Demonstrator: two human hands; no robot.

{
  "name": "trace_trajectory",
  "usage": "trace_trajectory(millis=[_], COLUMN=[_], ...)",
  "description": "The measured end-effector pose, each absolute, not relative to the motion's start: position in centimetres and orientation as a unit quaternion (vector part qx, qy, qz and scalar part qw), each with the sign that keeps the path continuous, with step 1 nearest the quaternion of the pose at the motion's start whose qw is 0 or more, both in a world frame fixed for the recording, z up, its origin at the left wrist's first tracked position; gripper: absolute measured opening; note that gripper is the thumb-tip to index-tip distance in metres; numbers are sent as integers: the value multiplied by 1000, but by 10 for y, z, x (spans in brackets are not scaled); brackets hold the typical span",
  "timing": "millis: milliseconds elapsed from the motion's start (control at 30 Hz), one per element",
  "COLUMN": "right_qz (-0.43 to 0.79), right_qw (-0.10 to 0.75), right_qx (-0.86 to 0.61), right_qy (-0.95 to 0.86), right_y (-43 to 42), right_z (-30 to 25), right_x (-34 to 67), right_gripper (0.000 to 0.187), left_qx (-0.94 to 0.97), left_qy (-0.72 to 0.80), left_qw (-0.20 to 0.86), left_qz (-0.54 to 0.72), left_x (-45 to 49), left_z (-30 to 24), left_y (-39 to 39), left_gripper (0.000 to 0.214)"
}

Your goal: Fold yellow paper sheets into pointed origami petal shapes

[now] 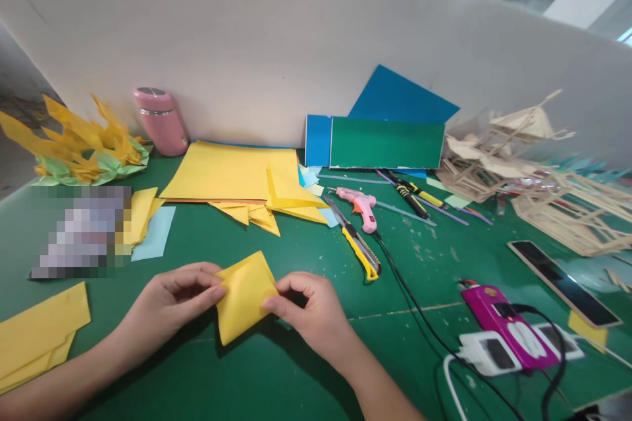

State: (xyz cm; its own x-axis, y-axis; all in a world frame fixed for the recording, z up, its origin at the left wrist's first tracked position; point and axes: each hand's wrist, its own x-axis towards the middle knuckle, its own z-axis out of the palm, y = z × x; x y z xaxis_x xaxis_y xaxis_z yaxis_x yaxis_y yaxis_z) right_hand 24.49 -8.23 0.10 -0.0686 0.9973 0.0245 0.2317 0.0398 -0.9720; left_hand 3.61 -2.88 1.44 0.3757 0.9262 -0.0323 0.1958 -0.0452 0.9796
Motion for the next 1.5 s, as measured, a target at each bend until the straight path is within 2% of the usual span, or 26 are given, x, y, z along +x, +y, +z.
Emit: trace_trajectory(millis=[100,433,567,667,733,800,967,1133,1500], right_qz=[480,540,549,539,550,577,615,597,574], right_qw=[417,416,444,484,499,484,427,420,389], right_qx=[-505,-512,-515,-510,-502,-487,-461,-484,-521], right_qy=[-584,-522,-486,-464,-445,-442,-477,-483,-497], right_y=[-83,-83,-82,-82,-82,-82,-83,-84,-86], right_z=[3,3,2,2,1,1,0,2,-1], right_x=[245,242,242,242,242,241,240,239,236], right_gripper=[38,46,46,41,48,56,44,44,43], left_qx=[628,584,579,611,634,635,612,639,555], left_qy=[453,427,421,399,398,401,408,411,467], left_qw=[523,591,612,616,604,603,622,598,627], left_qz=[356,357,334,298,274,267,269,255,284], left_x=[35,38,37,37,37,38,40,41,46], left_z=[16,6,2,1,1,0,1,7,14], left_y=[-28,-33,-35,-37,-38,-37,-38,-40,-39], left_gripper=[20,21,25,40,37,32,33,24,36])
